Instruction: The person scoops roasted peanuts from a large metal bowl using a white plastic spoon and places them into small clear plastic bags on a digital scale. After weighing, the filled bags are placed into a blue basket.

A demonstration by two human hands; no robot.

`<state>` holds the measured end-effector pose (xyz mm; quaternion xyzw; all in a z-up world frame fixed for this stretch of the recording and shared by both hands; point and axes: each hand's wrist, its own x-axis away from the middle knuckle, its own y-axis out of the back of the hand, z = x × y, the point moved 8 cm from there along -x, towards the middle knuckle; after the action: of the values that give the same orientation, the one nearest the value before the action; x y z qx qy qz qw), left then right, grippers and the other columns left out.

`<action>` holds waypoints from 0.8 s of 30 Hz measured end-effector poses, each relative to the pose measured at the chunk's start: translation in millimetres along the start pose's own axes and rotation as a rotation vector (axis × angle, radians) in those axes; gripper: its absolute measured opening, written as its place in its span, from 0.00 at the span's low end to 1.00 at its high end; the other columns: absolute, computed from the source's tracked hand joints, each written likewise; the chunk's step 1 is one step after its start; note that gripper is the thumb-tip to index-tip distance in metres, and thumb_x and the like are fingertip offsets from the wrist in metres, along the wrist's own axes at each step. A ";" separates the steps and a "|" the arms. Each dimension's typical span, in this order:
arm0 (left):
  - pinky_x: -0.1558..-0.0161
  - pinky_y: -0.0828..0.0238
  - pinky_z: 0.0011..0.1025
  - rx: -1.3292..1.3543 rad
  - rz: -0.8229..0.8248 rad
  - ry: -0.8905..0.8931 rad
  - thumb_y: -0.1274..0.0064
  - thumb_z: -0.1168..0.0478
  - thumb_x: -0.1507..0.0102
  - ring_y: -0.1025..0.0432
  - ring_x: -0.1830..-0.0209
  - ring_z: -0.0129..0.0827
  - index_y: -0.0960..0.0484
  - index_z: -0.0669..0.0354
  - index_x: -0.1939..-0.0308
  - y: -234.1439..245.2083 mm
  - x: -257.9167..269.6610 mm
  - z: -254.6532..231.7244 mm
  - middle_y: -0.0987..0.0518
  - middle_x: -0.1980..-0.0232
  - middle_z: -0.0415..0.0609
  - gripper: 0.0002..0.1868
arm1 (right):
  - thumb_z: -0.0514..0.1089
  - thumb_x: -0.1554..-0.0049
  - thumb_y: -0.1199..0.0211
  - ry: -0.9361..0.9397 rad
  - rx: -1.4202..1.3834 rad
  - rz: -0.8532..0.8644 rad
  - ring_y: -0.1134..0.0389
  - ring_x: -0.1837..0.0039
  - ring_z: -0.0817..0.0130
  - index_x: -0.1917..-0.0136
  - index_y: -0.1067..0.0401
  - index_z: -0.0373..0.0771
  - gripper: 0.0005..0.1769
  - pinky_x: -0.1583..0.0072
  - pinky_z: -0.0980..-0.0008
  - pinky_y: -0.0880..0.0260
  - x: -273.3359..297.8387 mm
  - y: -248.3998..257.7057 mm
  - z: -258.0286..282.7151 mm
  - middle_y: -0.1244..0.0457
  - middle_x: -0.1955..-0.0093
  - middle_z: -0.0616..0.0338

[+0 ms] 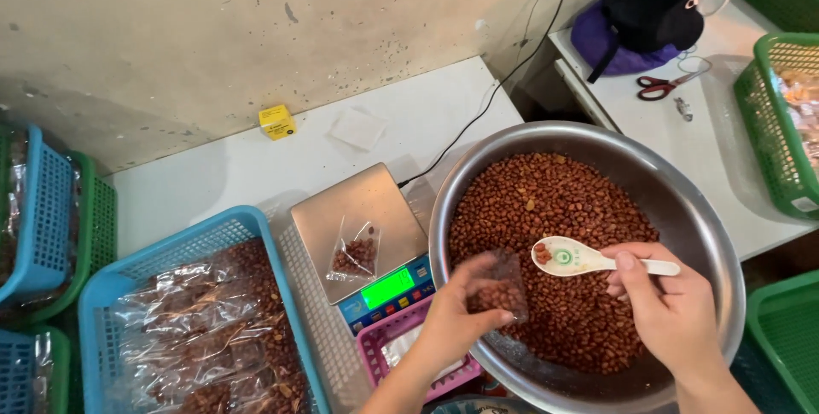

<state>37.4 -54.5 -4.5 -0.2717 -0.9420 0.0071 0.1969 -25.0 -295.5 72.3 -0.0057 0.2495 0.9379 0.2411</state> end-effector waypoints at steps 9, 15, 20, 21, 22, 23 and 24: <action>0.36 0.30 0.34 -0.176 0.107 -0.151 0.36 0.62 0.46 0.24 0.41 0.33 0.29 0.48 0.32 -28.1 -11.4 8.0 0.18 0.41 0.46 0.37 | 0.35 0.44 0.38 0.570 0.061 0.205 0.30 0.55 0.72 0.46 0.21 0.39 0.13 0.51 0.77 0.28 14.2 -9.3 47.8 0.30 0.52 0.58; 0.53 0.22 0.33 0.224 -0.084 -0.248 0.37 0.58 0.41 0.20 0.61 0.35 0.20 0.57 0.44 0.8 -15.7 22.1 0.15 0.58 0.52 0.22 | 0.32 0.41 0.39 0.748 0.198 0.016 0.28 0.51 0.65 0.49 0.23 0.34 0.07 0.42 0.70 0.26 22.7 1.6 64.7 0.30 0.50 0.52; 0.52 0.27 0.33 -0.250 -0.639 -0.615 0.48 0.62 0.37 0.21 0.59 0.30 0.14 0.50 0.72 142.0 -2.9 -20.6 0.14 0.62 0.41 0.10 | 0.35 0.41 0.38 0.575 0.172 0.058 0.29 0.52 0.69 0.49 0.21 0.35 0.08 0.41 0.72 0.30 21.4 -16.1 31.0 0.30 0.52 0.55; 0.41 0.38 0.42 -0.445 -0.741 -0.460 0.50 0.60 0.38 0.31 0.43 0.44 0.12 0.52 0.70 170.1 -9.0 -19.2 0.24 0.44 0.53 0.11 | 0.36 0.42 0.37 0.532 0.161 0.079 0.29 0.52 0.70 0.49 0.20 0.36 0.08 0.41 0.73 0.30 22.0 -22.3 22.3 0.30 0.51 0.56; 0.29 0.49 0.52 -0.636 -0.835 -0.295 0.52 0.57 0.39 0.40 0.28 0.58 0.10 0.54 0.68 198.7 -13.1 -17.7 0.35 0.26 0.65 0.14 | 0.36 0.43 0.36 0.489 0.152 0.100 0.28 0.51 0.71 0.49 0.20 0.37 0.09 0.40 0.73 0.30 22.7 -28.3 13.3 0.29 0.50 0.57; 0.29 0.49 0.52 -0.635 -0.844 -0.292 0.52 0.57 0.39 0.40 0.28 0.58 0.10 0.54 0.68 214.2 -21.9 -6.6 0.35 0.26 0.65 0.14 | 0.36 0.43 0.36 0.493 0.148 0.107 0.28 0.51 0.71 0.49 0.20 0.37 0.09 0.40 0.73 0.30 23.3 -35.4 1.3 0.29 0.50 0.57; 0.36 0.43 0.53 -0.689 -0.790 -0.151 0.54 0.54 0.35 0.39 0.34 0.58 0.12 0.53 0.64 229.1 -36.7 12.7 0.30 0.35 0.60 0.15 | 0.40 0.45 0.35 0.400 0.180 0.201 0.26 0.52 0.74 0.47 0.18 0.41 0.12 0.42 0.74 0.29 21.0 -48.9 -18.7 0.26 0.50 0.60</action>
<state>177.7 123.0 -57.3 0.0563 -0.9319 -0.3581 0.0154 -23.4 -257.7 30.4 -0.1450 0.3743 0.9113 0.0920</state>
